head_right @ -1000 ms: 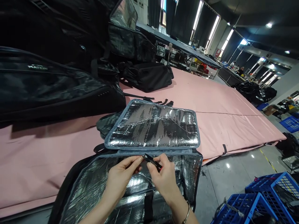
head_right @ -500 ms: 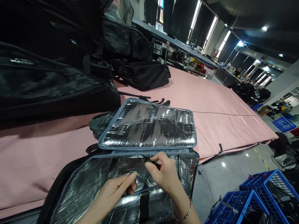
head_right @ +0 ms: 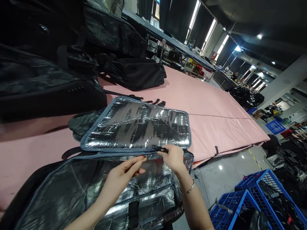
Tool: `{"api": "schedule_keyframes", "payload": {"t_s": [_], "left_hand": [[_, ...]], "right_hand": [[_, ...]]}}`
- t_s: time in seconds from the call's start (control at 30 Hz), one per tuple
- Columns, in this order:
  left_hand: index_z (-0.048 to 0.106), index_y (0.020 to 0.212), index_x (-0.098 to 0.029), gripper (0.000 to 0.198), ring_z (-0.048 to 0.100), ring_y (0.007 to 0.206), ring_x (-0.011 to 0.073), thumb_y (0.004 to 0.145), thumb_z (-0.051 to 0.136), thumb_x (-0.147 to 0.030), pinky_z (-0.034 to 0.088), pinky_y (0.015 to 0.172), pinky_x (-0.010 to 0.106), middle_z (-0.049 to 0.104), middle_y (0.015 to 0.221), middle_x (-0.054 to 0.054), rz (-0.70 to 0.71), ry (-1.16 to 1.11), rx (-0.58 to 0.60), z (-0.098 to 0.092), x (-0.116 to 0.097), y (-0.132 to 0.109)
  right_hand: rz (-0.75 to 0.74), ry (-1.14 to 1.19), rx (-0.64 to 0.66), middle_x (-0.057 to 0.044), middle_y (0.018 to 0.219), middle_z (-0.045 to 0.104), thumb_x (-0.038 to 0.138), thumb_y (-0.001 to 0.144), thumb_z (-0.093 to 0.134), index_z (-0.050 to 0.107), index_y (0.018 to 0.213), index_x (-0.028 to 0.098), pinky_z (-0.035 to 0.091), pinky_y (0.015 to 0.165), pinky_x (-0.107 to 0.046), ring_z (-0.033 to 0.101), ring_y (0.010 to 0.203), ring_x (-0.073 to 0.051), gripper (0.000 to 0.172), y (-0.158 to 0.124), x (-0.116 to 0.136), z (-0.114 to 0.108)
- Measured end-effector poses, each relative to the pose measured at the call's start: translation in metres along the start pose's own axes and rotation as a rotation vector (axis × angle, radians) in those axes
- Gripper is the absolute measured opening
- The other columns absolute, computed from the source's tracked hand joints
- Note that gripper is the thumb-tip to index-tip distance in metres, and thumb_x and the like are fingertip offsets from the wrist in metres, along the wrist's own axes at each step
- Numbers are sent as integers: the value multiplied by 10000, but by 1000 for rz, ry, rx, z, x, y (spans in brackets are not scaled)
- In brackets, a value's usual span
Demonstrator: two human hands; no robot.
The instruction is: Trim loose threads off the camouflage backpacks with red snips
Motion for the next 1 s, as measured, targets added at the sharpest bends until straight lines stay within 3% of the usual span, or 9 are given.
{"api": "schedule_keyframes", "payload": {"t_s": [0.17,0.37,0.57,0.63,0.77,0.9,1.0], "left_hand": [[710,835,-161,522,666,602,203,662,650,-649,508,534,287,732,739,80,-25,-33,20,21,-5,8],[636,618,-185,440,509,448,125,609,692,-621,413,473,249,660,570,19,1,5,98,32,4,9],[643,742,-173,544,440,392,106,692,558,-708,368,438,244,587,525,-18,-11,21,102,24,16,-6],[644,808,-167,596,413,379,108,705,515,-740,342,418,238,522,473,-44,-11,33,92,19,17,-7],[622,926,-173,611,386,397,114,733,477,-734,314,426,232,466,458,-72,19,73,59,11,16,-9],[602,913,-196,521,404,442,134,773,452,-675,321,475,250,455,459,-71,59,126,32,9,17,-9],[598,870,-213,463,437,472,151,789,439,-640,337,509,262,459,458,-64,73,171,26,8,20,-8]], "right_hand": [[37,41,113,52,515,550,279,765,721,684,609,223,279,501,-221,515,533,-136,169,18,1,-8],[65,74,120,57,549,550,273,774,721,684,621,217,274,519,-217,516,567,-128,168,14,1,-9],[67,112,112,27,661,650,298,802,704,696,712,216,332,586,-227,584,657,-156,122,8,1,-11],[61,119,102,15,746,679,313,813,691,698,823,219,360,625,-231,596,694,-162,94,3,2,-14],[28,178,66,7,815,669,356,897,555,626,1041,212,389,651,-242,576,682,-153,216,-14,8,-21],[28,208,111,44,623,562,394,857,591,642,866,213,334,565,-228,480,559,-128,188,-31,15,-23],[97,190,168,44,607,543,423,817,646,630,749,209,303,542,-224,449,550,-115,225,-31,18,-20]]}}
Point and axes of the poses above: each hand's wrist, its own y-axis towards the middle knuckle, its own z-axis out of the palm, x = y × z, the point moved 1 cm from there along y, towards the middle knuckle
